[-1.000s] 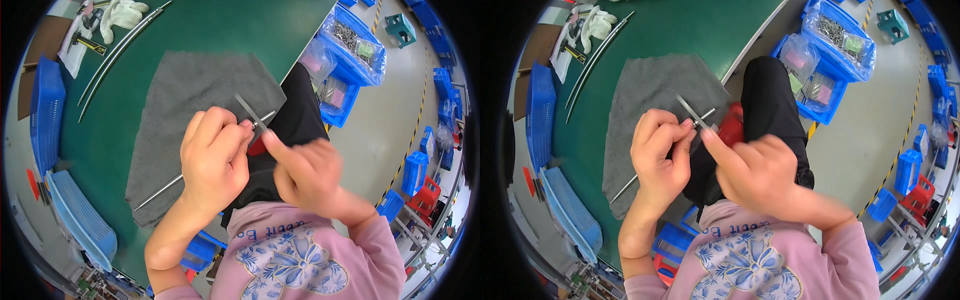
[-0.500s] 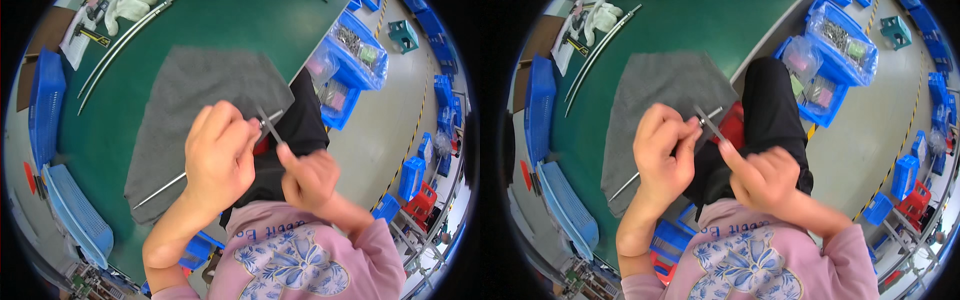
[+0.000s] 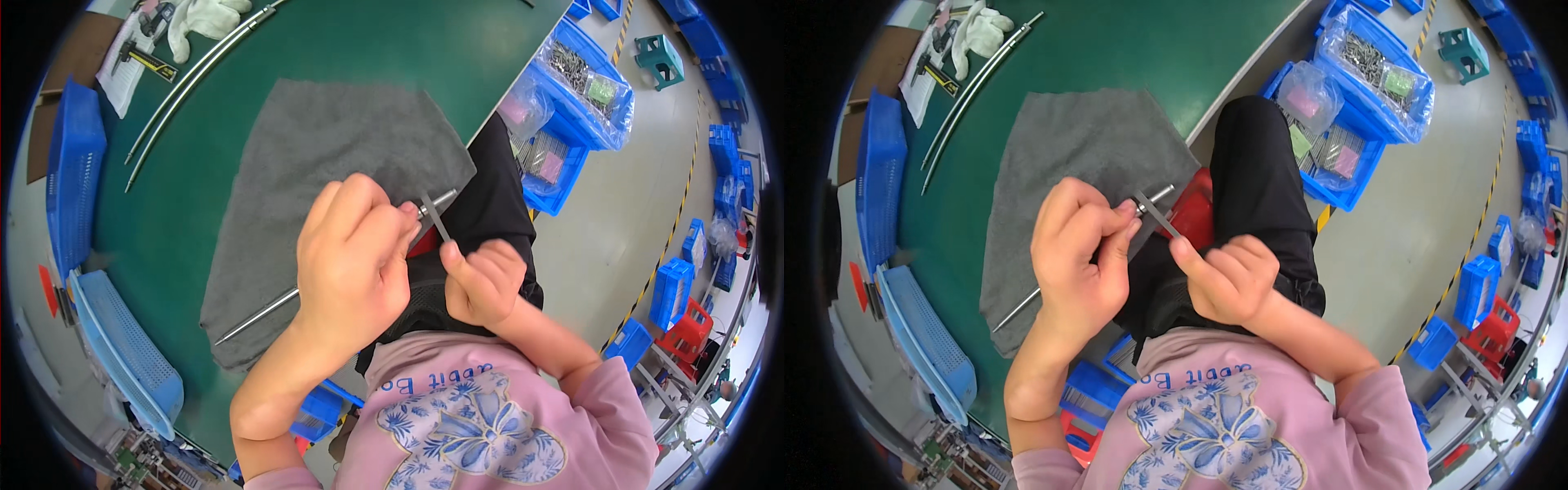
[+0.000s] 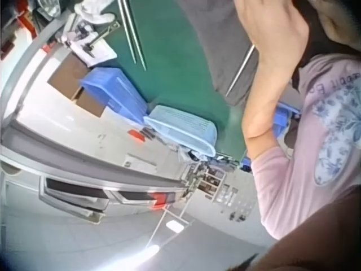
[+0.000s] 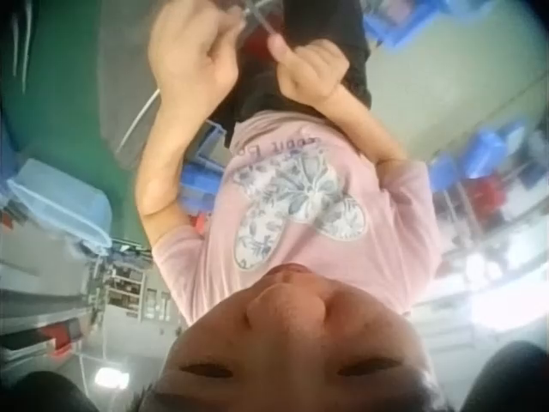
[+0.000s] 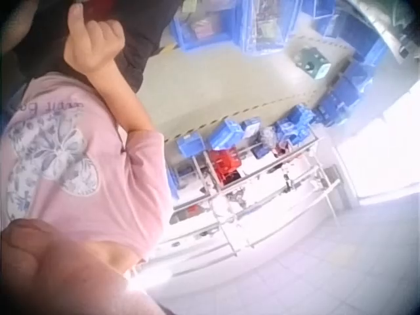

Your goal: Use a metal file to sand and smooth the end of a metal rod component.

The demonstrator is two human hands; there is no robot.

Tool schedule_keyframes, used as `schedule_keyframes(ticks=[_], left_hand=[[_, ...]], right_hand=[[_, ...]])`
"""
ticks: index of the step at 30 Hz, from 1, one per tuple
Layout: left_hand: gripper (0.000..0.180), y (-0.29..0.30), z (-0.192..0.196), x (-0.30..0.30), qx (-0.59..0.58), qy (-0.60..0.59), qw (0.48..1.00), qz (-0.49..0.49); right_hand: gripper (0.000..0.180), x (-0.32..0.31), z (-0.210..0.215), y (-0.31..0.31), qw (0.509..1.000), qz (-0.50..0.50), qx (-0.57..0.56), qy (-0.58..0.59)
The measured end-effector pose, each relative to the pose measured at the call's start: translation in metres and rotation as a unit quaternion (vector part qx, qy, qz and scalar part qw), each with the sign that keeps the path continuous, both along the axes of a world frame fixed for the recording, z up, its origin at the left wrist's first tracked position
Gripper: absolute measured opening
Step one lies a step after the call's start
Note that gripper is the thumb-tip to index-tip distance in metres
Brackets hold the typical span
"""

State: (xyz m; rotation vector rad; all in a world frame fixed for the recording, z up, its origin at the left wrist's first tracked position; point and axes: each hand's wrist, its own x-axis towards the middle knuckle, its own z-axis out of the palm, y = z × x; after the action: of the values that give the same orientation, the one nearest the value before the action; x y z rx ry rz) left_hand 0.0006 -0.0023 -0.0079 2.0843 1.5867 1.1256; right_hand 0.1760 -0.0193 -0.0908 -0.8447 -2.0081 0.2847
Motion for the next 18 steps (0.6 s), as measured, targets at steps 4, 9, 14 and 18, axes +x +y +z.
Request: schedule_keyframes(ticks=[4, 9, 14, 18], left_hand=[[0.018, -0.005, 0.001, -0.001, -0.007, -0.007, 1.0, 0.004], [0.018, -0.003, 0.003, 0.0, -0.012, 0.002, 1.0, 0.001], [0.017, -0.004, 0.003, -0.001, -0.018, -0.011, 1.0, 0.006], [0.018, -0.003, 0.003, 0.0, -0.01, 0.002, 1.0, -0.002]], right_hand=[[0.04, -0.018, 0.012, 0.022, 0.997, 0.004, 0.063, 0.048], [0.04, -0.002, -0.006, 0.018, 0.997, 0.042, 0.06, 0.022], [0.044, 0.0, -0.018, 0.011, 0.996, 0.067, 0.049, 0.042], [0.039, -0.016, 0.005, 0.036, 0.992, 0.049, 0.099, 0.067]])
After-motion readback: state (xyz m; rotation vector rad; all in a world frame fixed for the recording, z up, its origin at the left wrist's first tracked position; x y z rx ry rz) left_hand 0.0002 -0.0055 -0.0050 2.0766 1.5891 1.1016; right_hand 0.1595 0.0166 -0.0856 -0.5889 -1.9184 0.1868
